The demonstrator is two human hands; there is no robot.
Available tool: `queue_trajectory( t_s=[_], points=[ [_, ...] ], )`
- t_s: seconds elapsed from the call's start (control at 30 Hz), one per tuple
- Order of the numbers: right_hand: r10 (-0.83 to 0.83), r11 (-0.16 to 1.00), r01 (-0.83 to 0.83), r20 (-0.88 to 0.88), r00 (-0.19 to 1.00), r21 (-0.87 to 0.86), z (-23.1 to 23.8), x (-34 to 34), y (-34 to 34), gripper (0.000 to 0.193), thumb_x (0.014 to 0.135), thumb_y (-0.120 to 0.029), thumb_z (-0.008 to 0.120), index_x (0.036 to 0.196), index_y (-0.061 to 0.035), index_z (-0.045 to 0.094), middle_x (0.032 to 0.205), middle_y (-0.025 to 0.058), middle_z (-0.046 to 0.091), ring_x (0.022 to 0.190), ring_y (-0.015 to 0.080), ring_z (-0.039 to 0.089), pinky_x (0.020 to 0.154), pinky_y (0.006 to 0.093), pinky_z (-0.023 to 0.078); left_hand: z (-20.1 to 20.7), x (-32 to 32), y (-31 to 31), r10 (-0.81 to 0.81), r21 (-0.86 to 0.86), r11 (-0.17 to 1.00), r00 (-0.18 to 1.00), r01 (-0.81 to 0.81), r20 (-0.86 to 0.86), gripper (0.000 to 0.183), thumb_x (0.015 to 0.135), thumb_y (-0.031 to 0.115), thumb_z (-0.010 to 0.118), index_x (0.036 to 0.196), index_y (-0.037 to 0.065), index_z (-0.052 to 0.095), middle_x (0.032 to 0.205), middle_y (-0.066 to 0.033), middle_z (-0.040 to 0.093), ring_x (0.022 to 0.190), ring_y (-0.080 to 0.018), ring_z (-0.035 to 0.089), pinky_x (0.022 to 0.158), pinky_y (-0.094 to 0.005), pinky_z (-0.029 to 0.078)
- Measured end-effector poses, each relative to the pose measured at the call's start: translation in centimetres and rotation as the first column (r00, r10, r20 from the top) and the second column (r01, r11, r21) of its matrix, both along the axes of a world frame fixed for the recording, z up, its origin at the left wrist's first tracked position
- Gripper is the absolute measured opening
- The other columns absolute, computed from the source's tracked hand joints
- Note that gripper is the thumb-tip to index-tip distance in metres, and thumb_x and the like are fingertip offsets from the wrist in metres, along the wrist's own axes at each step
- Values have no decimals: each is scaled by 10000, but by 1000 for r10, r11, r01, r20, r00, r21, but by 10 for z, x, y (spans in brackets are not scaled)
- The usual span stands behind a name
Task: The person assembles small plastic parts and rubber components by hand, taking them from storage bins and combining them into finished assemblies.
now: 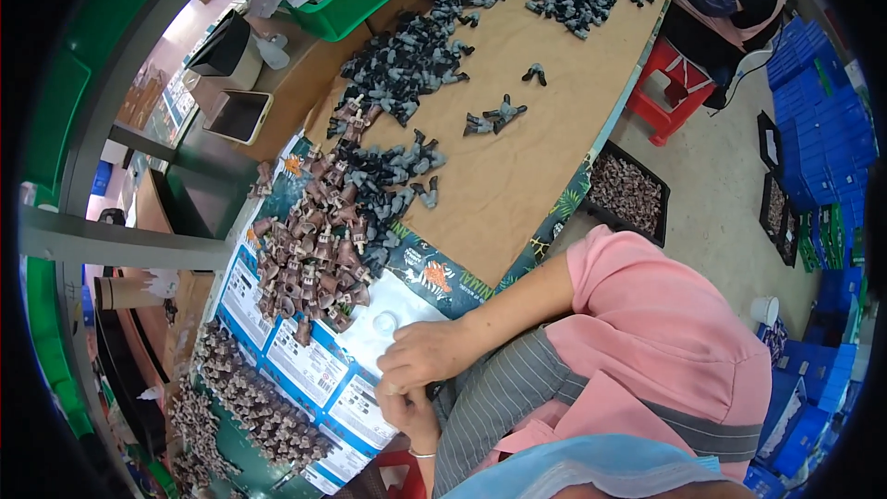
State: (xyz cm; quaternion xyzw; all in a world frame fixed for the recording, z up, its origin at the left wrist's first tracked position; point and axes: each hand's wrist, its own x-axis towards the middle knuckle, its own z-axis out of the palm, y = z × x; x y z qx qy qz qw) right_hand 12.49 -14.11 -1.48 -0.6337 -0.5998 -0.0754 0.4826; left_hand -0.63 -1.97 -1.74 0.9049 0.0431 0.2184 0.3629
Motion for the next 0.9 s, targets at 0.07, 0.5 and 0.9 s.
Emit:
queue_trajectory(
  t_s=[0.07,0.5,0.9],
  points=[
    [-4,1000,4,-19,1000,20,-1,-2,-5,200,853,-287,617,835,-120,508,834,35,491,719,204,565,617,345,399,0,-1,-2,-1,12,1000,1000,1,25,151,861,54,687,987,-7,632,871,-105,623,762,-231,577,695,-320,461],
    [160,987,-159,-100,982,24,3,5,-8,150,884,-234,592,1019,-172,609,981,18,597,777,171,622,632,321,436,1,-6,-3,84,-87,993,996,-83,-1,300,821,89,726,1098,-8,660,933,-158,660,813,-329,621,738,-376,489],
    [-361,932,354,-146,921,-73,18,71,-114,276,786,-9,740,1049,-11,656,944,111,629,794,274,615,663,334,479,37,26,123,433,-117,896,901,-427,23,393,854,118,749,1226,69,631,1081,-80,684,934,-121,639,736,-242,507]
  ],
)
